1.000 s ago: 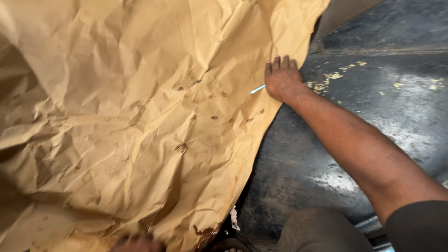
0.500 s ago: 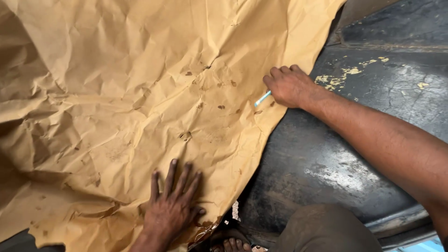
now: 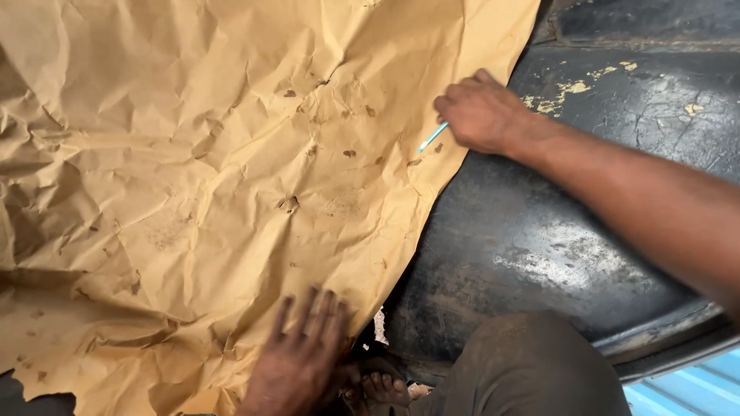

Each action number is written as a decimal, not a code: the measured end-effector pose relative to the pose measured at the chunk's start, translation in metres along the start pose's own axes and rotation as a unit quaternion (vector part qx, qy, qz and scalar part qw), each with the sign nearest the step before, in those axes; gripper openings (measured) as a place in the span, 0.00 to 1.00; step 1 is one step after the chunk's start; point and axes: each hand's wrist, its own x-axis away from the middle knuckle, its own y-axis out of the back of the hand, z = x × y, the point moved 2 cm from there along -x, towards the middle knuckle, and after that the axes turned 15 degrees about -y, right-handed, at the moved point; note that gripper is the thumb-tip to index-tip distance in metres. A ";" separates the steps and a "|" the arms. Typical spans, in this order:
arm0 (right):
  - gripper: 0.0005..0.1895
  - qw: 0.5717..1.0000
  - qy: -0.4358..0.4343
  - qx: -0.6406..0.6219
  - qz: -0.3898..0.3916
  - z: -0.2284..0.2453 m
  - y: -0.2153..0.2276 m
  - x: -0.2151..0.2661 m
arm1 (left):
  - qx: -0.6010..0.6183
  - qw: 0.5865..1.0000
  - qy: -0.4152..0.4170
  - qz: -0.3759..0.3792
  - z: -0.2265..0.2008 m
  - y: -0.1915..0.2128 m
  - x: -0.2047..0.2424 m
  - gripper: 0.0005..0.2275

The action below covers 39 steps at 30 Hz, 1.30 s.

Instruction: Marking and fitting brown paper liners to the interior floor of a heavy machinery cabin.

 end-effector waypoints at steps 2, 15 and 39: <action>0.22 0.988 -0.072 0.063 0.118 -0.008 0.018 0.009 | -0.074 0.971 -0.039 0.222 -0.012 -0.015 0.002 0.31; 0.20 0.993 -0.048 0.055 0.097 -0.017 -0.010 0.013 | -0.074 0.918 -0.058 0.384 -0.025 -0.048 0.010 0.25; 0.21 0.993 -0.033 -0.115 0.008 0.004 -0.026 -0.007 | 0.075 0.876 -0.002 0.476 -0.009 -0.068 0.004 0.24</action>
